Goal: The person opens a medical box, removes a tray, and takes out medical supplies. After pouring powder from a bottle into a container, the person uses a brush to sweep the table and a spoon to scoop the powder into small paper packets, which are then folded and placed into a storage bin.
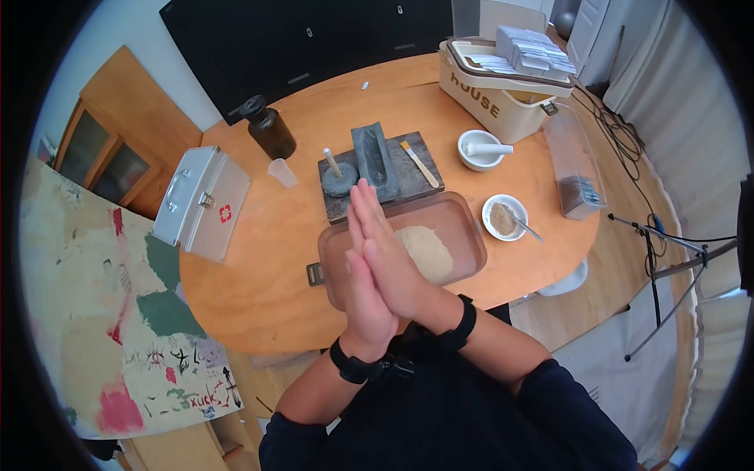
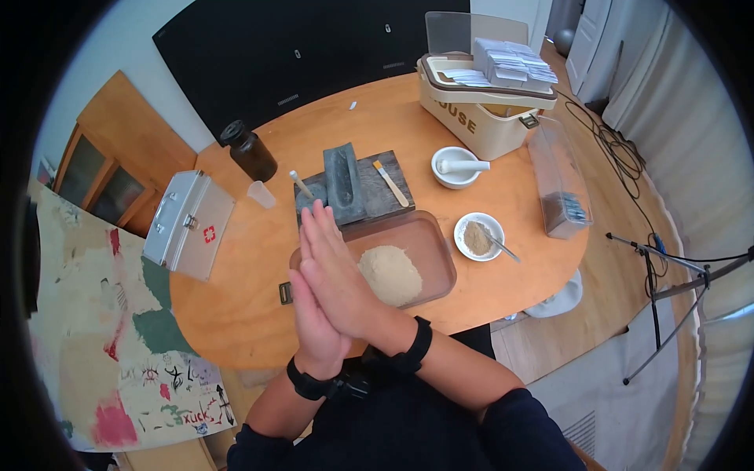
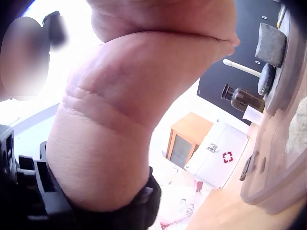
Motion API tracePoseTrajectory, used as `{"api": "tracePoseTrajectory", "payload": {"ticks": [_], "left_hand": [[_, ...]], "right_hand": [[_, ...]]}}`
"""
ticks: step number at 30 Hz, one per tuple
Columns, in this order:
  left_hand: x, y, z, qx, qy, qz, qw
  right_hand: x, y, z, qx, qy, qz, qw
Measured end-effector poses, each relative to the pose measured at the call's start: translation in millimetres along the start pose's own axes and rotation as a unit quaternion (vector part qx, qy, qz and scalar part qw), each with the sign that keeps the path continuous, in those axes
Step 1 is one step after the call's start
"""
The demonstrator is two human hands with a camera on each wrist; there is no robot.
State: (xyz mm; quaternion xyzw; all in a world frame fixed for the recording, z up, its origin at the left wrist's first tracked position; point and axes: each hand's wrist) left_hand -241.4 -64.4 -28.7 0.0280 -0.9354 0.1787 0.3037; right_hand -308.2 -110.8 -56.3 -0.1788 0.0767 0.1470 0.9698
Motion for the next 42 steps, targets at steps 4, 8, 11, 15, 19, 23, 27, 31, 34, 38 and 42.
{"api": "tracePoseTrajectory", "payload": {"ticks": [4,8,11,15,19,23,27,31,34,38,42], "left_hand": [[-42.1,-2.4,14.5,-0.011,0.001,0.080,0.997],[-64.4,3.3,-30.0,0.068,-0.264,0.064,0.960],[-101.1,21.6,-53.2,0.077,-0.342,0.039,0.936],[-138.4,49.0,-56.1,0.062,-0.480,-0.028,0.874],[-154.1,62.6,-46.1,0.081,-0.512,-0.050,0.853],[-163.8,72.3,-40.5,0.084,-0.545,-0.048,0.833],[-166.2,73.3,-34.5,0.104,-0.561,-0.035,0.820],[-167.9,73.5,-26.6,0.101,-0.558,-0.041,0.823],[-172.5,76.4,-21.6,0.103,-0.560,-0.059,0.820],[-182.1,81.4,-18.8,0.114,-0.574,-0.042,0.810],[-184.8,82.5,-17.2,0.115,-0.577,-0.026,0.808]], "right_hand": [[-16.1,13.5,-6.3,0.033,0.216,-0.037,0.975],[-122.4,18.6,32.3,0.009,0.353,-0.167,0.920],[-246.2,15.0,-8.7,0.104,0.493,-0.279,0.818],[-343.9,1.5,-24.7,0.293,0.622,-0.290,0.666],[-366.0,-11.1,-46.5,0.426,0.574,-0.272,0.644],[-376.8,-12.8,-62.5,0.434,0.554,-0.214,0.677],[-375.8,-6.5,-70.1,0.407,0.587,-0.250,0.654],[-384.0,-5.2,-71.6,0.440,0.558,-0.246,0.659],[-386.8,-2.6,-77.7,0.432,0.563,-0.249,0.659],[-383.0,-1.7,-69.6,0.427,0.559,-0.232,0.671],[-383.3,-3.2,-66.9,0.438,0.541,-0.235,0.678]]}}
Point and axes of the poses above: each hand's wrist, its own y-axis away from the middle knuckle, its own x-axis out of the palm, z = x × y, and after that the axes turned 12 degrees about x, right-handed
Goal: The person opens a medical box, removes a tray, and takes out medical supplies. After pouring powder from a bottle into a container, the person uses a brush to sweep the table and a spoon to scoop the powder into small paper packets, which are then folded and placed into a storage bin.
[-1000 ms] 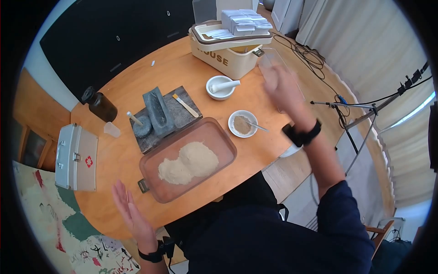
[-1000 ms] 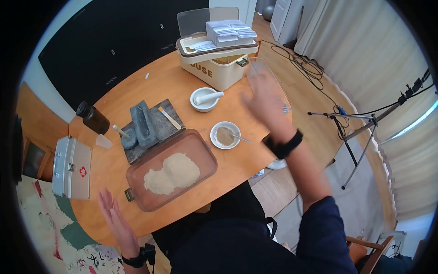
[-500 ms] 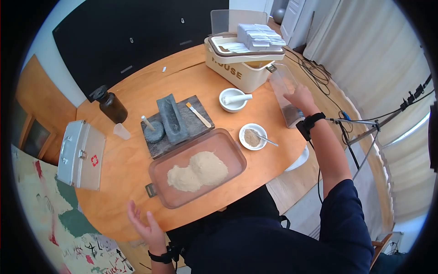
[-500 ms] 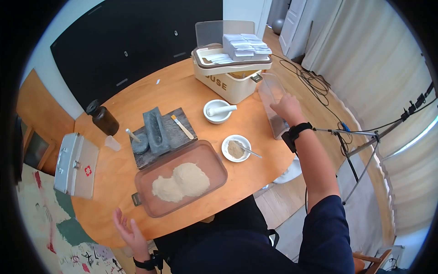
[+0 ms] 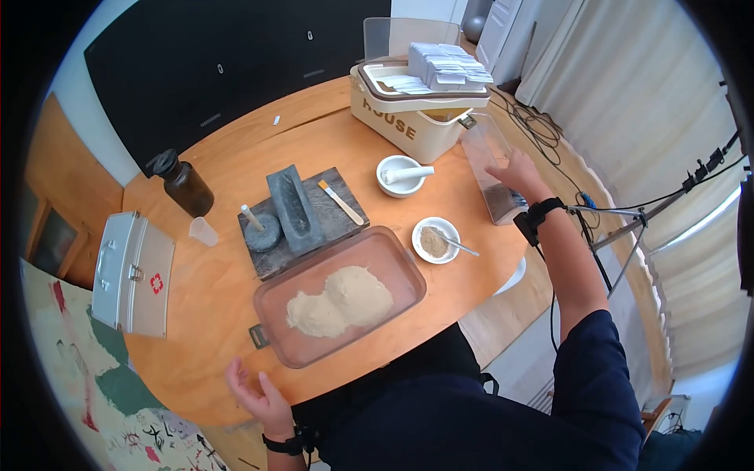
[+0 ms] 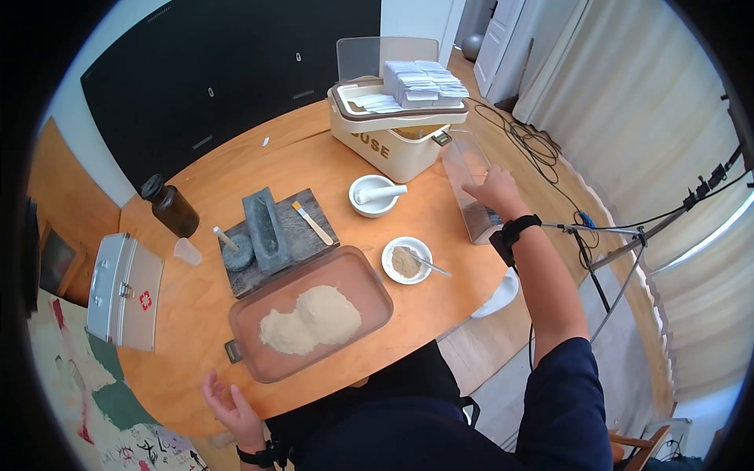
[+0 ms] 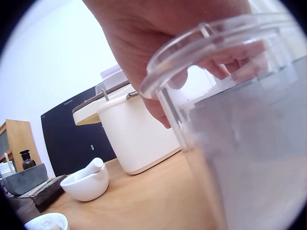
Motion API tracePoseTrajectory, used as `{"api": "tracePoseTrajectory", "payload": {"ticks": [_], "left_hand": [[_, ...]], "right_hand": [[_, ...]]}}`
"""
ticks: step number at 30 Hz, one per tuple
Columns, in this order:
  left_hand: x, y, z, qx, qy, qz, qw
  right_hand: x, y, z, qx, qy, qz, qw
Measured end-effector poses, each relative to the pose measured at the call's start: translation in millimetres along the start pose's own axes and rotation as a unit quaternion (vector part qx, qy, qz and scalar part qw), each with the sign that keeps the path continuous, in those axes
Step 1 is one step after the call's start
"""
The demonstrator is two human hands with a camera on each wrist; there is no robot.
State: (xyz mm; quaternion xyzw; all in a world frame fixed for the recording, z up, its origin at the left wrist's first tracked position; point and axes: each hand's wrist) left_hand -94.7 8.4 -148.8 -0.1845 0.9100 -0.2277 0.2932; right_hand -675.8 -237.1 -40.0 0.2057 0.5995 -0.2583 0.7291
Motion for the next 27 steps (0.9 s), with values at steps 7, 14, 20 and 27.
{"api": "tracePoseTrajectory", "payload": {"ticks": [7,14,20,27], "left_hand": [[-0.4,-0.1,-1.6,0.023,-0.034,0.014,0.999],[1.4,-2.1,-5.2,0.032,-0.027,0.015,0.999],[1.5,-2.3,-4.5,0.037,-0.037,0.014,0.999],[1.4,-0.7,-1.7,0.032,-0.040,0.021,0.998]], "right_hand": [[-0.1,1.3,1.7,0.002,0.013,-0.018,1.000],[-13.5,2.7,-1.0,0.019,0.003,0.007,1.000],[-10.9,3.5,-1.1,-0.004,0.030,0.010,1.000],[-3.1,-0.6,-2.1,0.011,0.026,0.020,0.999]]}}
Point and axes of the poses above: each hand's wrist, its own y-axis away from the middle knuckle, its own x-axis out of the palm, z = x × y, and after that the axes turned 12 degrees about x, right-handed
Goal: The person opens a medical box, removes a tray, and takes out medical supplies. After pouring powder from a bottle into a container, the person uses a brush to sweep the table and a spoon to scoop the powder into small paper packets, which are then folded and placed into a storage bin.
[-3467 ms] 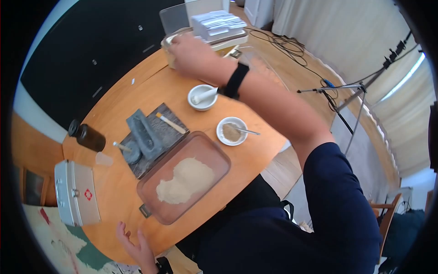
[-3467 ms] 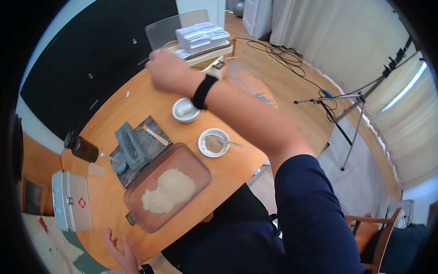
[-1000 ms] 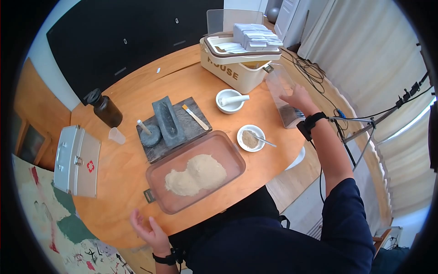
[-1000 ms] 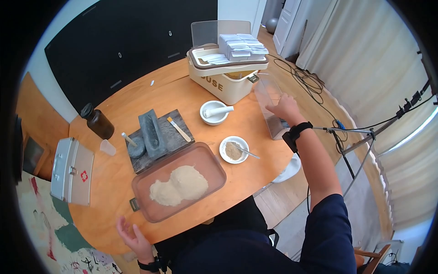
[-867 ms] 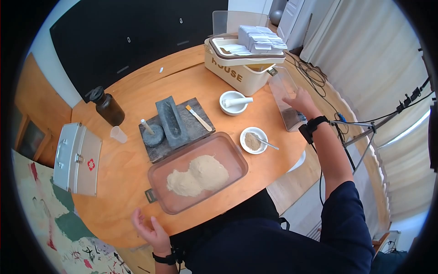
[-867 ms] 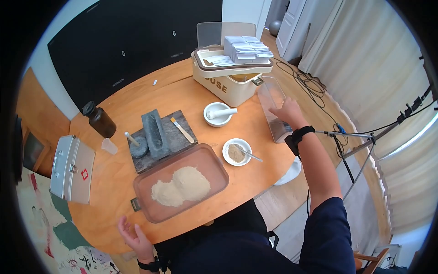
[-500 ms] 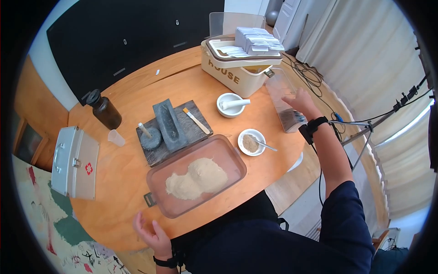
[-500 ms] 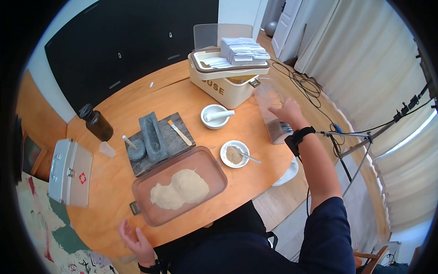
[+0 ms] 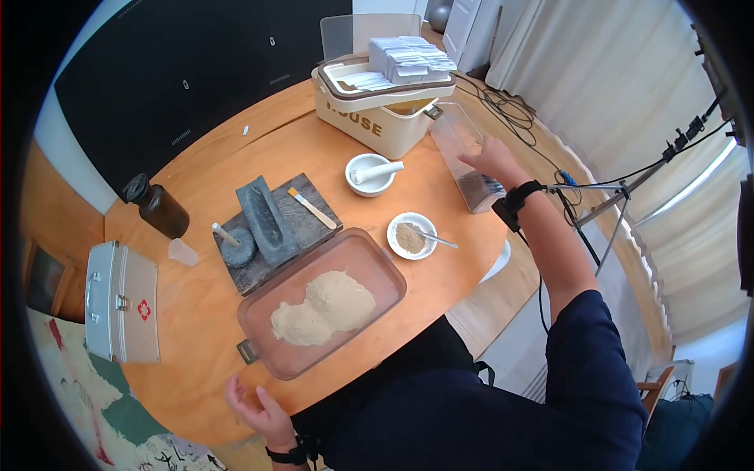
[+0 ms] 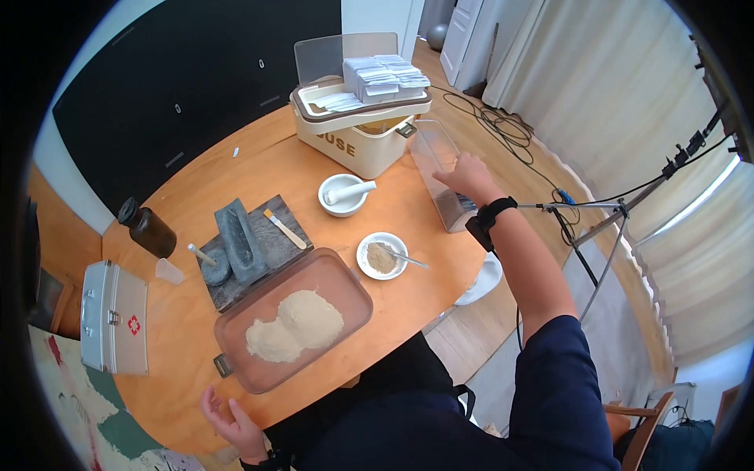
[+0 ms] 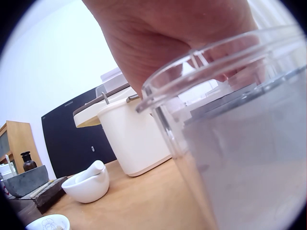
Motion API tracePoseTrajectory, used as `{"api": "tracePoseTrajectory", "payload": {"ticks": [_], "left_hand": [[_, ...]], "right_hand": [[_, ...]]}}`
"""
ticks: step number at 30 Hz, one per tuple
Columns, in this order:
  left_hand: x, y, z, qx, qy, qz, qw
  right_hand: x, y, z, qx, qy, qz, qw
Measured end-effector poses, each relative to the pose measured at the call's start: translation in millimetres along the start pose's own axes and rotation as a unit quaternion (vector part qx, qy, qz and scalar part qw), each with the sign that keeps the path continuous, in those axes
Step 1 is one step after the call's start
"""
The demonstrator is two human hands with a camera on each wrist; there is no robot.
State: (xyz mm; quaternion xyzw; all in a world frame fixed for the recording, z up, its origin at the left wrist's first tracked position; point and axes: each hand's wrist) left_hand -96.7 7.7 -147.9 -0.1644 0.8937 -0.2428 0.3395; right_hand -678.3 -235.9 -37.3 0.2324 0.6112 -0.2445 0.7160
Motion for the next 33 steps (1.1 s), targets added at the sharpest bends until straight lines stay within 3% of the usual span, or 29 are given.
{"api": "tracePoseTrajectory", "payload": {"ticks": [11,21,33], "left_hand": [[-0.5,-1.0,-3.1,0.001,-0.008,-0.001,1.000],[-1.3,-1.3,-2.0,0.030,-0.023,0.000,0.999],[-1.0,-0.4,-2.9,0.020,-0.024,-0.010,0.999]], "right_hand": [[9.1,-6.3,-1.0,0.007,-0.014,-0.024,1.000],[3.7,-2.6,-0.6,-0.045,-0.033,-0.031,0.998],[0.9,-3.7,4.1,0.007,0.012,-0.005,1.000]]}}
Point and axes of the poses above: each hand's wrist, its own y-axis away from the middle knuckle, its own x-axis out of the palm, z = x × y, and after that the axes turned 12 degrees about x, right-handed
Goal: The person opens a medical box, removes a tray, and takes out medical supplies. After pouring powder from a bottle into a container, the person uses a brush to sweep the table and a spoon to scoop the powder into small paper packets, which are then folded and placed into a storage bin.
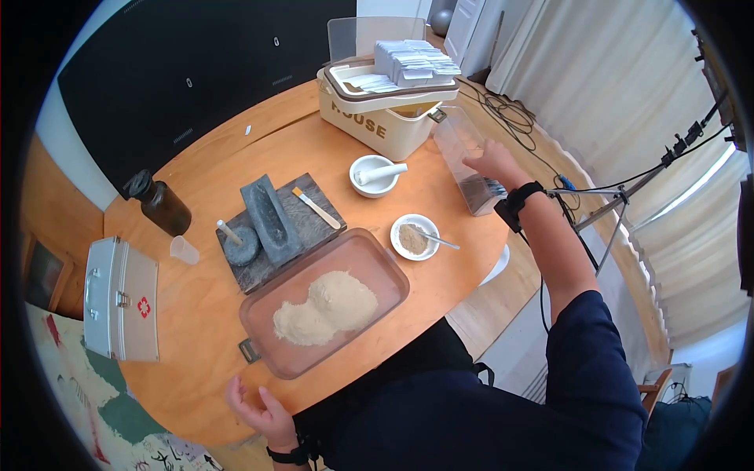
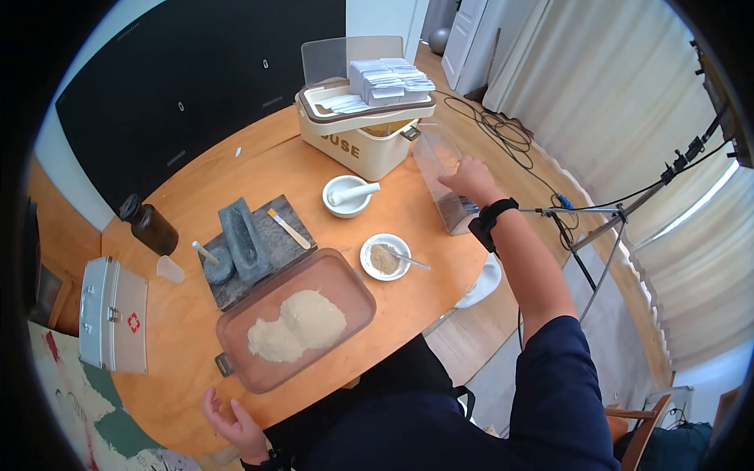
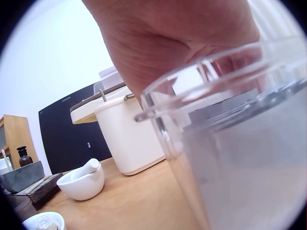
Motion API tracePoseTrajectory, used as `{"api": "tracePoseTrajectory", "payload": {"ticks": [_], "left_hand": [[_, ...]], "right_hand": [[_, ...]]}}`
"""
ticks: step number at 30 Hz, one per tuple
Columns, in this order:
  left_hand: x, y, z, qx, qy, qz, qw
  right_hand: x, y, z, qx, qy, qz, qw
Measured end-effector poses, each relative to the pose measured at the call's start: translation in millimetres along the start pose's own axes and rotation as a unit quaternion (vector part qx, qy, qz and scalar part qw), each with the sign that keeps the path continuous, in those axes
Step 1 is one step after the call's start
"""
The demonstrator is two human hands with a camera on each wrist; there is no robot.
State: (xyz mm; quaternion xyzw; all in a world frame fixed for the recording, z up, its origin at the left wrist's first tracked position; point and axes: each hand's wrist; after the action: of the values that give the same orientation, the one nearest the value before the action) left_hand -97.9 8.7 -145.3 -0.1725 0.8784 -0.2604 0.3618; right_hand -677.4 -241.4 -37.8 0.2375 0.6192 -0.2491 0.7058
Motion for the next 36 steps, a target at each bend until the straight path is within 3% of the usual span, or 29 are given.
{"api": "tracePoseTrajectory", "payload": {"ticks": [6,8,11,14,15,17,19,21,22,24,28,30,36], "left_hand": [[-1.0,-0.2,0.6,0.006,0.007,0.011,1.000],[-1.4,-0.8,0.3,0.010,0.006,0.015,1.000],[-0.6,0.2,0.8,0.013,0.005,0.015,1.000],[-1.6,0.6,2.1,0.008,0.005,0.010,1.000],[-1.1,1.1,1.9,0.005,0.008,0.008,1.000],[0.4,1.9,3.5,0.005,0.012,0.007,1.000],[2.2,3.2,5.2,-0.004,-0.002,-0.003,1.000],[3.2,3.8,6.8,0.026,0.024,-0.005,0.999],[-0.6,3.3,6.7,0.011,-0.004,-0.015,1.000],[1.7,-1.9,3.4,0.025,0.032,0.004,0.999],[1.5,-4.9,-0.5,0.014,0.025,0.002,1.000],[-0.5,-5.2,-0.9,0.043,-0.009,-0.004,0.999],[-1.1,-8.3,-0.3,0.057,0.020,-0.019,0.998]], "right_hand": [[-5.5,-1.9,4.1,-0.007,0.039,-0.026,0.999],[-21.5,5.9,11.4,0.014,0.055,0.045,0.997],[-27.1,2.7,3.1,0.010,0.011,0.066,0.998],[-35.0,7.2,-13.8,0.000,-0.018,0.047,0.999],[-35.9,16.7,-21.6,-0.032,-0.058,-0.014,0.998],[-57.6,23.2,-32.2,0.008,0.013,0.069,0.997],[-53.5,17.5,-65.7,-0.016,0.042,-0.011,0.999],[-84.6,34.2,-62.0,-0.007,0.092,0.042,0.995],[-75.9,21.9,-85.4,-0.010,0.006,0.024,1.000],[-68.4,5.2,-123.5,-0.114,0.008,-0.084,0.990],[-91.2,30.7,-134.2,-0.120,-0.013,-0.043,0.992],[-89.7,27.5,-153.2,-0.197,-0.050,-0.044,0.978],[-135.6,117.1,-86.1,-0.264,-0.061,0.011,0.963]]}}
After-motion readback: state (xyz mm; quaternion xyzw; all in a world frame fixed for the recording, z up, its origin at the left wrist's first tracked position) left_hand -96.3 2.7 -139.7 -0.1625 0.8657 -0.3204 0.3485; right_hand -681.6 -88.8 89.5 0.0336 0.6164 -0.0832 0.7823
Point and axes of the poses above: each hand's wrist, its own y-axis away from the middle knuckle, its own x-axis out of the palm, z = x × y, and after that the axes turned 12 degrees about x, right-handed
